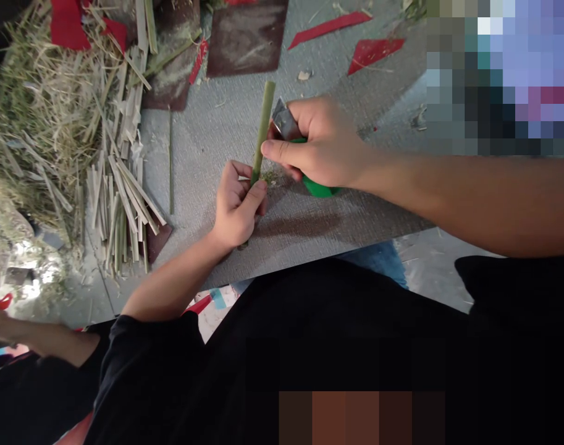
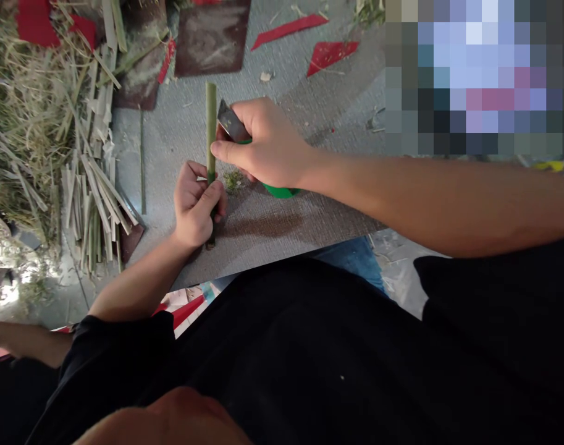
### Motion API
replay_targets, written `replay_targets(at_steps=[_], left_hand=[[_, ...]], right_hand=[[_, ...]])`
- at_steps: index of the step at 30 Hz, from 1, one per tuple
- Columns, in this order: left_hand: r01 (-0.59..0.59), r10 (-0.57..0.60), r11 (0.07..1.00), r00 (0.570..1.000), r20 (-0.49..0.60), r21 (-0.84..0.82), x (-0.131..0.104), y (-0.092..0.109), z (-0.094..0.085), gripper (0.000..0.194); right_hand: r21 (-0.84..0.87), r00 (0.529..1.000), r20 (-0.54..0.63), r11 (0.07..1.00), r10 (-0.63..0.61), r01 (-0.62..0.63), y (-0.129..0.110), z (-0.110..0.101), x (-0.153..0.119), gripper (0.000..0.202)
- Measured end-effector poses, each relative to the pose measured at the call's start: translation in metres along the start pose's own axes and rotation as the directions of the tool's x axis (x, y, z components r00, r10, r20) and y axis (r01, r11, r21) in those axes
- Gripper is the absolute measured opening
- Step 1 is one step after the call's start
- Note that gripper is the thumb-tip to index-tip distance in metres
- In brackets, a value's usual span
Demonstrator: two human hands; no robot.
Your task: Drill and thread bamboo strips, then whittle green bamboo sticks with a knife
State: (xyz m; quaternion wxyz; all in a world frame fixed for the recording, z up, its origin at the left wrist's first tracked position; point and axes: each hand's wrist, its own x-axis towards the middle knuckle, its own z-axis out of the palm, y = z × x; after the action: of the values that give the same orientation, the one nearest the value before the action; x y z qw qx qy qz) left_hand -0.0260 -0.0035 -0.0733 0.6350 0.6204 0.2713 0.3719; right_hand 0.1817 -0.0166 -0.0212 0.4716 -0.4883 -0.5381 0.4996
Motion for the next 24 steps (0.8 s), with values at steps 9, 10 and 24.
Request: replay_targets(at_steps=[9,10,24], left_hand=[[0.029,-0.029,0.998,1.0,-0.001,-0.051,-0.001,0.004,0.001,0.042],[0.036,-0.037,0.998,0.999,-0.005,-0.055,0.0,0.005,0.0,0.042],[0.115,-0.12,0.989,0.992,-0.045,-0.098,0.004,0.01,0.002,0.059]], right_hand=[[0.245,0.999,-0.008,0.969,0.035,-0.032,-0.001,0.0,0.001,0.048],[0.237,0.999,-0.018,0.971,0.039,-0.033,-0.001,0.0,0.001,0.048],[0.168,0.78,0.606,0.933,0.157,-0.319,0.006,-0.017,0.002,0.048]])
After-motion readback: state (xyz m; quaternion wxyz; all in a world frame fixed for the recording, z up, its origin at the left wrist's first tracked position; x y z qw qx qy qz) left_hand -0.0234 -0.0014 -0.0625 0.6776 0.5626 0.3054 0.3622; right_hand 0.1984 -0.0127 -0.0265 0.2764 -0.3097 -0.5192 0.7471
